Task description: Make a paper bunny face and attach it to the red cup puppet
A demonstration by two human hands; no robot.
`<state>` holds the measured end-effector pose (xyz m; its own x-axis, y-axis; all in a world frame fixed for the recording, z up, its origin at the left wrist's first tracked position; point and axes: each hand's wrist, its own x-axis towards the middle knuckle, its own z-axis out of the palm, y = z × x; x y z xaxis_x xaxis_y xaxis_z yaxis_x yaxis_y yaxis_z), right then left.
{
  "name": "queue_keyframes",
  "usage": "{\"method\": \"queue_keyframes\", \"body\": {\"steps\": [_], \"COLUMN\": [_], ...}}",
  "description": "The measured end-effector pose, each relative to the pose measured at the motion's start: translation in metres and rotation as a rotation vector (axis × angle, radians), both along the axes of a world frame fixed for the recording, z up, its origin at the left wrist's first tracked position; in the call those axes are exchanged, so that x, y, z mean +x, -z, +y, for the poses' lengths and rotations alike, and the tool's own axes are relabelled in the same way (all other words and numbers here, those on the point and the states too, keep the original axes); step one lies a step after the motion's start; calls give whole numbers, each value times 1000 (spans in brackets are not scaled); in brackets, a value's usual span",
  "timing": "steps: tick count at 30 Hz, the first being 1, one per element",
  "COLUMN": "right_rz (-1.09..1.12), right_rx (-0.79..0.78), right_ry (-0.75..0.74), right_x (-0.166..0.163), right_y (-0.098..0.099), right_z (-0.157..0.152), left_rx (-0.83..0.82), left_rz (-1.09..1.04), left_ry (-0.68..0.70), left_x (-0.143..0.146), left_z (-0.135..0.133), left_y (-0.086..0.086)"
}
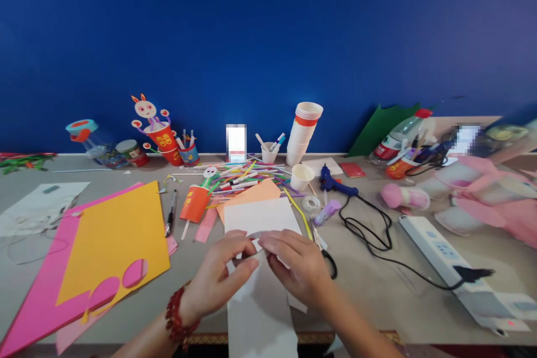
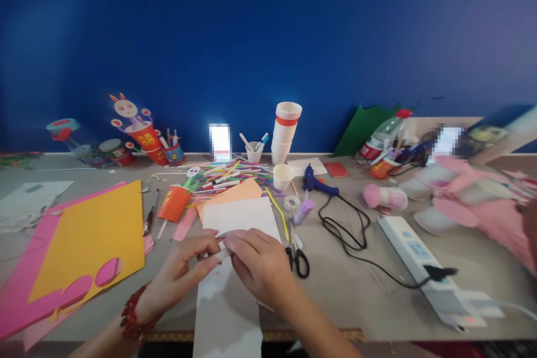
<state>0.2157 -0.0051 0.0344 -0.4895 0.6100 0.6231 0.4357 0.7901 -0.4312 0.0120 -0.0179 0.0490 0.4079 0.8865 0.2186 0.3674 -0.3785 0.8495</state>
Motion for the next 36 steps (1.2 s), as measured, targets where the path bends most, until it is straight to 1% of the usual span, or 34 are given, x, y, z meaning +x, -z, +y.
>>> {"method": "queue_keyframes", "body": {"steps": [3, 6, 8, 11, 14, 16, 20, 23, 25, 27, 30, 31, 33, 36], "right_rz": [34, 115, 172, 299, 481, 594, 742, 782, 752, 676, 550, 518, 440, 326], "right_rx": [14, -40, -126, -324, -523, -627, -770, -830, -832, -766, -529, -442, -312, -224], "right_ry": [-24, -27, -7, 42, 30, 11, -20, -62, -59, 9, 167, 199, 213, 202], "right_x": [-2, 1, 5, 9, 9, 7, 4, 3, 3, 3, 0, -2, -7, -16], "right_y": [2, 4, 5, 6, 10, 12, 16, 18, 20, 22, 22, 22, 19, 14], "right_z": [1, 1, 0, 0, 1, 3, 5, 7, 7, 4, -5, -9, -18, -26], "left_rx": [-20, -11, -11, -26, -53, -82, -153, -185, -174, -114, 50, 104, 197, 314], "left_rz": [30, 17, -35, -129, -178, -192, -226, -245, -222, -177, -95, -66, -8, 60], "left_ry": [-40, -13, 30, 77, 86, 91, 109, 131, 141, 118, -1, -45, -117, -157], "left_x": [7, 6, 3, -2, -4, -5, -6, -7, -6, -5, -1, 1, 3, 7], "left_z": [-1, -1, 0, 1, 2, 3, 3, 3, 2, 0, -2, -2, -2, -3], "left_y": [0, 2, 2, 2, 2, 2, 4, 4, 3, 3, 4, 5, 9, 14]}}
